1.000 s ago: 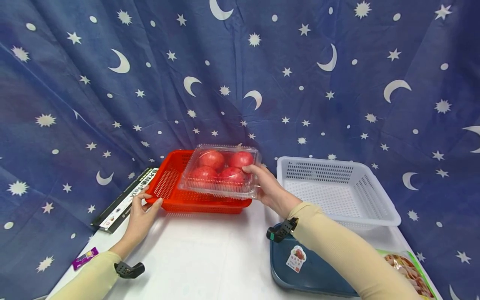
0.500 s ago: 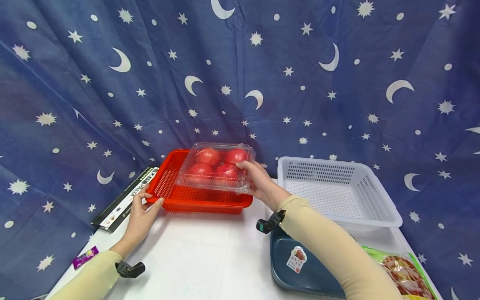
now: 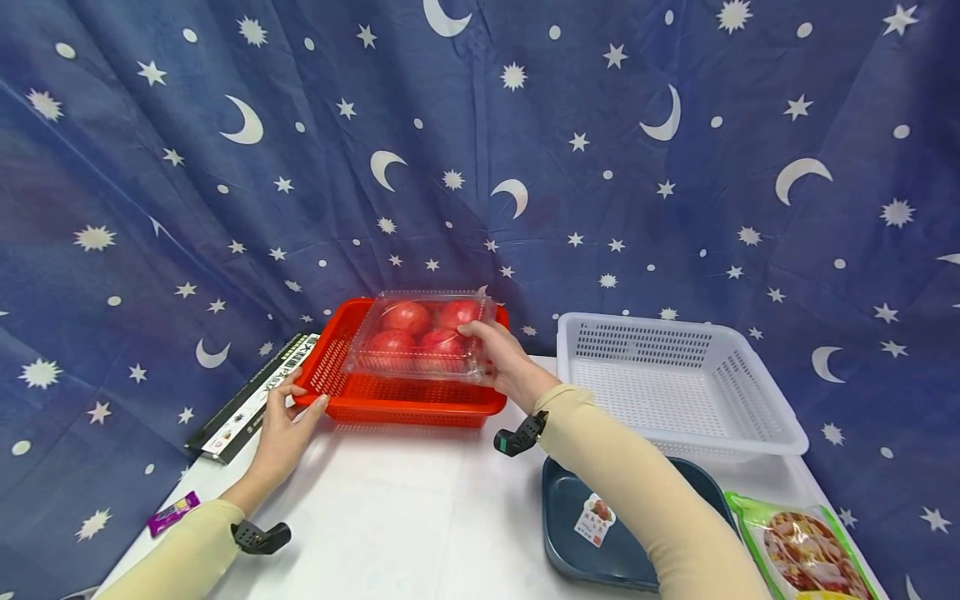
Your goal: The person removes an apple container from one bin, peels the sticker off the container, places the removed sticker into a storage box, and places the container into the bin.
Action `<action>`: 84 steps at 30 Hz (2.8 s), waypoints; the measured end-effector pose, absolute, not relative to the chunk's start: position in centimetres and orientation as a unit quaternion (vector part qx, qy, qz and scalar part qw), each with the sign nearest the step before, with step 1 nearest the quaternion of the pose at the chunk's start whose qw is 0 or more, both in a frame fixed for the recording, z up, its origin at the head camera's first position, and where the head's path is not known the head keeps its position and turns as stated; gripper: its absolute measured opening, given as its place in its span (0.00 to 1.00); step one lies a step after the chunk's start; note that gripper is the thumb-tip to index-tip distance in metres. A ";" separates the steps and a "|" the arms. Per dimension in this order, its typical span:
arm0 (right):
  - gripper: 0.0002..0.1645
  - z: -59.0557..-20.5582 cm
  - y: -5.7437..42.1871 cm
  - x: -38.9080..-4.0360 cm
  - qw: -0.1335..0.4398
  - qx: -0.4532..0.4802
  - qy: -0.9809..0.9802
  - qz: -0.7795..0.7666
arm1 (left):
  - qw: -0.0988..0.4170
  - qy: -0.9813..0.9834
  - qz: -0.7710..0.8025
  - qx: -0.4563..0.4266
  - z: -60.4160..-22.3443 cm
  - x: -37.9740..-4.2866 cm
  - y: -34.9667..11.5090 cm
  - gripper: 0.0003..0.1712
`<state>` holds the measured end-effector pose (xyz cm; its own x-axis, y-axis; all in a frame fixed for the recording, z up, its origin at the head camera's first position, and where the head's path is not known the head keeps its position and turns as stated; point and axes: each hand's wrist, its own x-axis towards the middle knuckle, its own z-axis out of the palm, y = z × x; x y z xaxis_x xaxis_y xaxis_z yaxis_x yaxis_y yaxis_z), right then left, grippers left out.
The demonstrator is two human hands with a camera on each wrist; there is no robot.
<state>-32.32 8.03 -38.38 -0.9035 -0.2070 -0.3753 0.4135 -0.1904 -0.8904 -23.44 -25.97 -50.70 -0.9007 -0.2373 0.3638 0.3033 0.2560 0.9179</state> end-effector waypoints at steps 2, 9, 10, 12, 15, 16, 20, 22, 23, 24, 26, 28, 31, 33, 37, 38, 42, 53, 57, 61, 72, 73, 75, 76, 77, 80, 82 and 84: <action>0.41 -38.7 7.8 -32.6 0.200 0.086 0.608 -0.763 | 0.221 -0.762 -0.609 -0.020 -50.8 -23.5 -26.0 0.25; 0.39 -39.2 6.9 -33.3 0.200 0.087 0.618 -0.756 | 0.218 -0.765 -0.606 -0.019 -50.7 -23.5 -26.0 0.25; 0.39 -39.3 6.8 -33.3 0.201 0.086 0.618 -0.755 | 0.218 -0.765 -0.605 -0.018 -50.6 -23.5 -26.0 0.25; 0.38 -39.4 6.6 -33.5 0.201 0.084 0.620 -0.754 | 0.218 -0.767 -0.604 -0.018 -50.5 -23.5 -25.9 0.25; 0.37 -39.5 6.3 -33.7 0.201 0.076 0.624 -0.751 | 0.217 -0.769 -0.601 -0.019 -50.5 -23.4 -25.9 0.25; 0.37 -39.5 6.1 -33.7 0.200 0.074 0.626 -0.750 | 0.217 -0.770 -0.600 -0.019 -50.4 -23.4 -25.9 0.25; 0.38 -39.7 5.7 -33.8 0.199 0.076 0.631 -0.746 | 0.216 -0.772 -0.598 -0.017 -50.5 -23.4 -25.9 0.25; 0.38 -39.9 5.5 -33.9 0.198 0.079 0.632 -0.745 | 0.216 -0.772 -0.598 -0.017 -50.6 -23.5 -26.0 0.25; 0.38 -40.0 5.4 -34.0 0.198 0.081 0.632 -0.745 | 0.217 -0.771 -0.598 -0.017 -50.6 -23.5 -26.0 0.25; 0.37 -40.1 5.3 -34.0 0.198 0.081 0.633 -0.744 | 0.217 -0.771 -0.598 -0.018 -50.6 -23.5 -26.0 0.25; 0.37 -40.3 5.1 -34.1 0.199 0.079 0.636 -0.741 | 0.218 -0.770 -0.600 -0.019 -50.7 -23.5 -26.1 0.26; 0.38 -40.4 4.9 -34.2 0.200 0.081 0.638 -0.739 | 0.219 -0.770 -0.600 -0.019 -50.7 -23.4 -26.1 0.26; 0.40 -40.5 4.7 -34.3 0.201 0.087 0.643 -0.734 | 0.218 -0.770 -0.600 -0.017 -50.6 -23.4 -26.1 0.25; 0.41 -40.7 4.6 -34.4 0.202 0.090 0.644 -0.732 | 0.218 -0.770 -0.599 -0.017 -50.5 -23.4 -26.1 0.25; 0.42 -40.9 4.4 -34.6 0.206 0.089 0.645 -0.731 | 0.219 -0.772 -0.596 -0.018 -50.5 -23.4 -26.0 0.25; 0.43 -41.0 4.4 -34.6 0.208 0.089 0.645 -0.730 | 0.221 -0.773 -0.595 -0.018 -50.5 -23.4 -26.0 0.24; 0.44 -41.2 4.3 -34.7 0.215 0.088 0.648 -0.725 | 0.222 -0.775 -0.592 -0.016 -50.5 -23.4 -26.0 0.24; 0.45 -41.7 3.9 -34.8 0.229 0.077 0.648 -0.723 | 0.216 -0.770 -0.601 -0.013 -50.6 -23.4 -26.1 0.25; 0.46 -41.7 3.9 -34.8 0.231 0.078 0.646 -0.724 | 0.216 -0.767 -0.603 -0.017 -50.7 -23.5 -26.1 0.25; 0.46 -41.8 3.9 -34.9 0.235 0.079 0.646 -0.722 | 0.219 -0.765 -0.605 -0.024 -50.7 -23.5 -26.1 0.24; 0.44 -42.0 4.1 -35.0 0.235 0.099 0.652 -0.714 | 0.219 -0.770 -0.599 -0.026 -50.6 -23.4 -26.1 0.24; 0.44 -42.0 4.1 -35.1 0.235 0.100 0.651 -0.714 | 0.219 -0.769 -0.600 -0.027 -50.6 -23.5 -26.1 0.24; 0.43 -42.1 4.2 -35.1 0.233 0.100 0.653 -0.714 | 0.218 -0.768 -0.601 -0.026 -50.6 -23.5 -26.1 0.24; 0.43 -42.1 4.2 -35.1 0.232 0.099 0.653 -0.714 | 0.218 -0.768 -0.602 -0.026 -50.6 -23.5 -26.1 0.24; 0.43 -42.1 4.2 -35.1 0.231 0.099 0.654 -0.714 | 0.218 -0.767 -0.603 -0.026 -50.6 -23.5 -26.1 0.24; 0.43 -42.3 4.2 -35.1 0.228 0.099 0.655 -0.714 | 0.217 -0.767 -0.603 -0.025 -50.6 -23.5 -26.1 0.24; 0.44 -42.3 4.2 -35.1 0.227 0.101 0.655 -0.713 | 0.218 -0.766 -0.604 -0.025 -50.6 -23.5 -26.1 0.24; 0.44 -42.4 4.2 -35.1 0.226 0.104 0.658 -0.711 | 0.219 -0.766 -0.604 -0.026 -50.6 -23.5 -26.1 0.24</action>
<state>-35.13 4.21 -42.44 -0.8762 -0.1854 -0.4449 0.4580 -0.0326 -0.8884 -23.46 -26.06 -50.59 -0.9031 -0.2246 0.3659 0.3034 0.2691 0.9141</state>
